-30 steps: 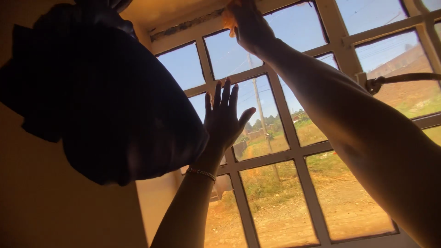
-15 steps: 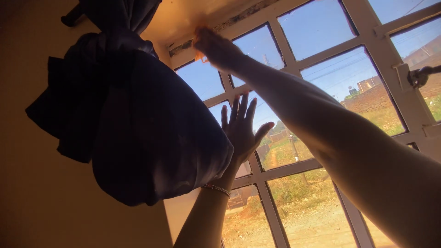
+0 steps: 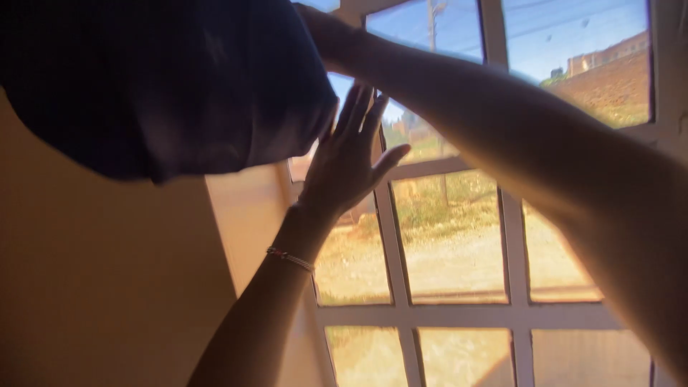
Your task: The person cleans a multi-pane window using a green cloth and an orange cloth. They wipe the glass panes, dip the cloths into a bucket of soapy water, and continue wiping the window surface.
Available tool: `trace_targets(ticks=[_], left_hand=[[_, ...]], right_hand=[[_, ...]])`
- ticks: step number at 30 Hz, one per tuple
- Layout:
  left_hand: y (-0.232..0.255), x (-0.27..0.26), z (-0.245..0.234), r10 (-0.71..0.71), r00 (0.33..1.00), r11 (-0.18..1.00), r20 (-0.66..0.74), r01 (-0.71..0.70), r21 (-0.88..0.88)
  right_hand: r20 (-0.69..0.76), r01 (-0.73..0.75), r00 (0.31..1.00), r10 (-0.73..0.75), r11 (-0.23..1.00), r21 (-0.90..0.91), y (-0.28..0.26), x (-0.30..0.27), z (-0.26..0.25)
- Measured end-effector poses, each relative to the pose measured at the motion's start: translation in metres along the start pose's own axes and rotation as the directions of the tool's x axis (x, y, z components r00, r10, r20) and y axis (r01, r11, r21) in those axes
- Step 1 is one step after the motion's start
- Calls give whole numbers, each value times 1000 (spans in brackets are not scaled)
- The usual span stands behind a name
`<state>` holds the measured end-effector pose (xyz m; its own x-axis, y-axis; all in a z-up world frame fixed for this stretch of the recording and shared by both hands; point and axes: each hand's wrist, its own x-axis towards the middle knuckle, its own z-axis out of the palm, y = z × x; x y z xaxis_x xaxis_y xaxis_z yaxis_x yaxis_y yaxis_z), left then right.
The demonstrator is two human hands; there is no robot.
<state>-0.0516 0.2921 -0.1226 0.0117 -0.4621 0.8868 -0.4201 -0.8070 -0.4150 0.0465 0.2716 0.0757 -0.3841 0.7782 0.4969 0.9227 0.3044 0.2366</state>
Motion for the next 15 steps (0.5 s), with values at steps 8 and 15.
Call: trace_targets(ticks=[8,15], left_hand=[[14,-74,-55,-127,975,956,181,71,283],[-13,-83,-75,-62,998,852,-9,57,521]], right_hand=[[168,229,973,-157,628,-744,-45,-99,95],[-145,-100,989,-22,625,-774,-47,-77,140]])
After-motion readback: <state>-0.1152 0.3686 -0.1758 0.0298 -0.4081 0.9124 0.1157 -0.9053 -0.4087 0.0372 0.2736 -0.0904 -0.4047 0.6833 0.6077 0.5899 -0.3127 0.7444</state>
